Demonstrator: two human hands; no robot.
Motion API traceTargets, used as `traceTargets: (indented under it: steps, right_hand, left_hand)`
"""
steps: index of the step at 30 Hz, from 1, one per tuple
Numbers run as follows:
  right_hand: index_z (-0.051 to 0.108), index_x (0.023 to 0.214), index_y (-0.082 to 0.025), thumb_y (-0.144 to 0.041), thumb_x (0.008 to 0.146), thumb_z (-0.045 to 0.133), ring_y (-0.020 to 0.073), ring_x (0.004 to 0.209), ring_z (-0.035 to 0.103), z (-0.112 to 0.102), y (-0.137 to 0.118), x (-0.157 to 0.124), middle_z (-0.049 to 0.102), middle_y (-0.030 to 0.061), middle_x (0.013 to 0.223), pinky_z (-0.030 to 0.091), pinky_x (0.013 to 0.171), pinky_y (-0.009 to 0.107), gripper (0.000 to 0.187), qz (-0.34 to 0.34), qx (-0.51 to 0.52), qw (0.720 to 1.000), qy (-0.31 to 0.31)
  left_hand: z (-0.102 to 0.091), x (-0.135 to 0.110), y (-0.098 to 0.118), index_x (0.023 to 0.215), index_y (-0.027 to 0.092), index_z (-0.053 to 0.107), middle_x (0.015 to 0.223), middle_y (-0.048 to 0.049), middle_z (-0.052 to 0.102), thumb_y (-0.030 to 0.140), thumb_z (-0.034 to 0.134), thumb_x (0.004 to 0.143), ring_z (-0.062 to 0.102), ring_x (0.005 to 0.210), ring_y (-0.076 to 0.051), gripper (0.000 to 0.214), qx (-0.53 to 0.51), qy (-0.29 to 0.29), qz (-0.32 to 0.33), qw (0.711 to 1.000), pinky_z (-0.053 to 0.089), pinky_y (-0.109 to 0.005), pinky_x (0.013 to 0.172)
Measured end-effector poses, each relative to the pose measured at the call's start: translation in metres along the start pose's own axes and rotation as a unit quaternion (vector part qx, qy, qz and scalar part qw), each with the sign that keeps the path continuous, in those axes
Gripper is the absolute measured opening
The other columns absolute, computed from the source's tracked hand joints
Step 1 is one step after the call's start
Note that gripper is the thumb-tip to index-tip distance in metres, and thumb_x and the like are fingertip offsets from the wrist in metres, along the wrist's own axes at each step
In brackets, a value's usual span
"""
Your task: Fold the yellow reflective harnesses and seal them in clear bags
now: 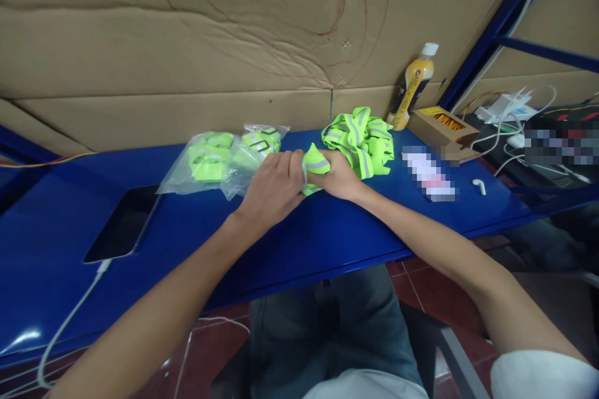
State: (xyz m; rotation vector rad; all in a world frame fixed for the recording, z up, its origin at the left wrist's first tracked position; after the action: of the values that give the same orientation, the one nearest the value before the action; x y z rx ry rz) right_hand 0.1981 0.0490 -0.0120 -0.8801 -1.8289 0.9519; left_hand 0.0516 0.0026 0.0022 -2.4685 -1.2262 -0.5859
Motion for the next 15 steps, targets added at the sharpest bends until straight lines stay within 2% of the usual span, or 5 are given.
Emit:
traceTargets:
  steps: [3, 6, 8, 12, 15]
  right_hand:
    - [0.056, 0.089, -0.020, -0.052, 0.084, 0.079, 0.0146, 0.073, 0.055, 0.001, -0.003, -0.003, 0.060, -0.0014, 0.079, 0.041, 0.065, 0.027, 0.040, 0.012, -0.030, 0.998, -0.063]
    - [0.049, 0.111, -0.023, -0.053, 0.093, 0.072, 0.0124, 0.060, 0.053, 0.000, -0.008, -0.004, 0.056, -0.0051, 0.081, 0.042, 0.055, 0.027, 0.042, 0.047, 0.033, 0.982, -0.181]
    - [0.047, 0.118, -0.023, -0.053, 0.094, 0.073, 0.0127, 0.059, 0.054, -0.005, -0.016, -0.002, 0.057, -0.0044, 0.085, 0.043, 0.054, 0.028, 0.047, 0.015, 0.032, 0.977, -0.210]
    - [0.055, 0.085, -0.021, -0.058, 0.090, 0.078, 0.0164, 0.075, 0.053, -0.019, -0.027, 0.005, 0.058, 0.0012, 0.084, 0.042, 0.070, 0.032, 0.043, -0.121, -0.129, 0.981, -0.077]
    - [0.056, 0.076, -0.021, -0.067, 0.090, 0.074, 0.0151, 0.071, 0.047, -0.019, -0.017, 0.007, 0.054, -0.0012, 0.073, 0.036, 0.068, 0.031, 0.052, -0.082, -0.138, 0.986, -0.041]
  left_hand:
    - [0.005, 0.001, -0.011, 0.134, 0.016, 0.055, 0.119, -0.0202, 0.073, 0.036, 0.078, 0.085, 0.073, 0.113, -0.043, 0.057, -0.061, -0.005, -0.044, 0.997, 0.059, -0.052, 0.096]
    - [0.001, 0.005, -0.028, 0.125, 0.019, 0.056, 0.108, -0.0141, 0.076, 0.048, 0.086, 0.079, 0.076, 0.106, -0.039, 0.062, -0.122, 0.006, -0.106, 0.987, 0.060, -0.044, 0.086]
    - [-0.005, 0.008, -0.037, 0.120, 0.021, 0.058, 0.101, -0.0100, 0.077, 0.054, 0.090, 0.073, 0.077, 0.100, -0.037, 0.066, -0.146, 0.018, -0.135, 0.980, 0.059, -0.041, 0.083]
    - [-0.010, 0.009, -0.040, 0.115, 0.023, 0.059, 0.094, -0.0062, 0.076, 0.051, 0.094, 0.062, 0.077, 0.093, -0.036, 0.069, -0.161, 0.003, -0.140, 0.977, 0.058, -0.041, 0.080]
    - [-0.006, 0.007, -0.035, 0.115, 0.021, 0.058, 0.098, -0.0078, 0.076, 0.051, 0.094, 0.063, 0.076, 0.097, -0.037, 0.070, -0.165, -0.010, -0.117, 0.979, 0.059, -0.044, 0.082]
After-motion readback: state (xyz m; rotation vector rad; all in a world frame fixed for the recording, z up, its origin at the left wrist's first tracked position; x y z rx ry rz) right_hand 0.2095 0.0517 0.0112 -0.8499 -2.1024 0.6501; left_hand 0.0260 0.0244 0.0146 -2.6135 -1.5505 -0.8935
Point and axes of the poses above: each hand's wrist, its own x-axis towards the middle knuckle, its own z-axis out of the palm, y = z × x, the point moved 5 cm from there along x, towards the middle knuckle
